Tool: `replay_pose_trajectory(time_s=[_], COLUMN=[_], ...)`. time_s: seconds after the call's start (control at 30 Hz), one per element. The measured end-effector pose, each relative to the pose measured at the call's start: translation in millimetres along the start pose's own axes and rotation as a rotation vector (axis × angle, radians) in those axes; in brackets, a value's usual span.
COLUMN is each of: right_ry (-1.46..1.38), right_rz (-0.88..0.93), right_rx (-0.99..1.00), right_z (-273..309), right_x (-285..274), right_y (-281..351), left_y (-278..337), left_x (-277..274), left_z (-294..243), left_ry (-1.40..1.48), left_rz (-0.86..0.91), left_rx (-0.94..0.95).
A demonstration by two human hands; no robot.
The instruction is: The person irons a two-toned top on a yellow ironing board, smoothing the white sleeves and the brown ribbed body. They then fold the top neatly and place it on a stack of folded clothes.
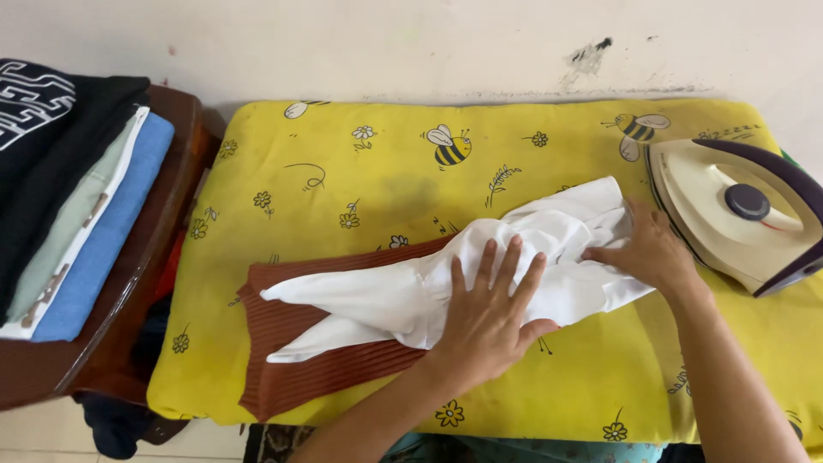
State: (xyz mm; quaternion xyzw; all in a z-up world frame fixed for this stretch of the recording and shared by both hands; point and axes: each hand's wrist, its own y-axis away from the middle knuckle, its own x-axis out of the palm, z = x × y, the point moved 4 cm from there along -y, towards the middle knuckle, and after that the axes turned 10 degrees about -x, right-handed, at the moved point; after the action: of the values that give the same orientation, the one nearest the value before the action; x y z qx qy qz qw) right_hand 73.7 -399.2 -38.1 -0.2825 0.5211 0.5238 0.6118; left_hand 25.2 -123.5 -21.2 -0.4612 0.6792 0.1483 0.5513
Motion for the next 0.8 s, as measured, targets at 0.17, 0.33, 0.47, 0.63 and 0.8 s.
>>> replay_pose_trajectory(time_s=[0.17, 0.33, 0.47, 0.63, 0.8], right_ry=[-1.126, -1.445, -1.358, -1.355, -0.841], right_rz=[0.124, 0.093, 0.221, 0.531, 0.561], right_rx=[-0.002, -0.344, -0.527, -0.68, -0.842], right_z=[-5.6, 47.6, 154.2, 283.7, 364.7], right_x=[13.8, -33.5, -58.3, -21.8, 96.5], right_y=[-9.9, 10.7, 44.9, 83.9, 96.0], left_y=[-4.8, 5.5, 51.4, 106.9, 152.6], left_x=[53.3, 31.9, -25.5, -52.1, -54.3], left_z=[16.3, 13.2, 3.7, 82.8, 196.6], left_ry=[-0.12, 0.158, 0.953, 1.767, 1.868], left_rz=[0.129, 0.011, -0.276, -0.504, -0.59], left_rx=[-0.141, -0.14, -0.212, -0.511, -0.743])
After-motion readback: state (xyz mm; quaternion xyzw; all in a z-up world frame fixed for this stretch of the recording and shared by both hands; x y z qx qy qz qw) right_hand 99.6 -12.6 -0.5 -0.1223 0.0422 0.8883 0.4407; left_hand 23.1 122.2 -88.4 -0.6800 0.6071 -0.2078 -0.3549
